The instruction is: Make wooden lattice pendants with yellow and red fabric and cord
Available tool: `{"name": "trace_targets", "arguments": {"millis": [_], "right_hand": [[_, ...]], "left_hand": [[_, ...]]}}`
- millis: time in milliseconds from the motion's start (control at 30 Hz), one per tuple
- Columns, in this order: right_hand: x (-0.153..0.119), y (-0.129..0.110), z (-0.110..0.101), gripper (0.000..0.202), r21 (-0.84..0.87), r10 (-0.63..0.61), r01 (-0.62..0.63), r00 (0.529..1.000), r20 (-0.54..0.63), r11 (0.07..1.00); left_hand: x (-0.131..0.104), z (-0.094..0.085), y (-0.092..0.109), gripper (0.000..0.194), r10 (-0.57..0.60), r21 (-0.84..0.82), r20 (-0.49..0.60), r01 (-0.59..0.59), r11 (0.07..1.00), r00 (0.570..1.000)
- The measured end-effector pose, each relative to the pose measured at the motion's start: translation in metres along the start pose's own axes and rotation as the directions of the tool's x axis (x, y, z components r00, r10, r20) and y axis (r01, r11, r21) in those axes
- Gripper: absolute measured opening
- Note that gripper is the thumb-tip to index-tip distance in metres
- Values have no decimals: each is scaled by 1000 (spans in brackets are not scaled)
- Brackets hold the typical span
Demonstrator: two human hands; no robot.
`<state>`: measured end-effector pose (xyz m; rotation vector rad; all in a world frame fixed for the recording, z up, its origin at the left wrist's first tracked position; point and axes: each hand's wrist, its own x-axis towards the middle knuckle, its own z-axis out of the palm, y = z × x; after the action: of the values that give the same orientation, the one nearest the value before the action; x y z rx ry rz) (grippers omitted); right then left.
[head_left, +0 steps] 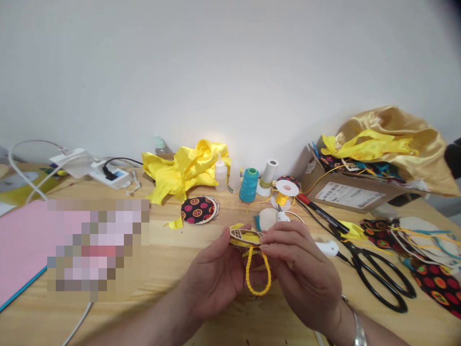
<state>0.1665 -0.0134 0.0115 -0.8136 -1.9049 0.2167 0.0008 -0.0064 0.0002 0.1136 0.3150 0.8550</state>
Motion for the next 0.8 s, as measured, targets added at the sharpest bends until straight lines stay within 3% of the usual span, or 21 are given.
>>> {"name": "trace_targets", "arguments": {"millis": [133,533,800], "right_hand": [[2,-1,2,27,30,10,-10,1000,-2,1000],[2,-2,4,22,31,41,-41,999,7,999],[2,0,1,26,-7,-12,12,1000,24,1000]], "left_hand": [[-1,-1,0,37,17,-41,-48,-19,999,999],[0,1,2,28,59,18,-40,-58,998,997],[2,1,4,27,74,12,-45,-74,997,996]]}}
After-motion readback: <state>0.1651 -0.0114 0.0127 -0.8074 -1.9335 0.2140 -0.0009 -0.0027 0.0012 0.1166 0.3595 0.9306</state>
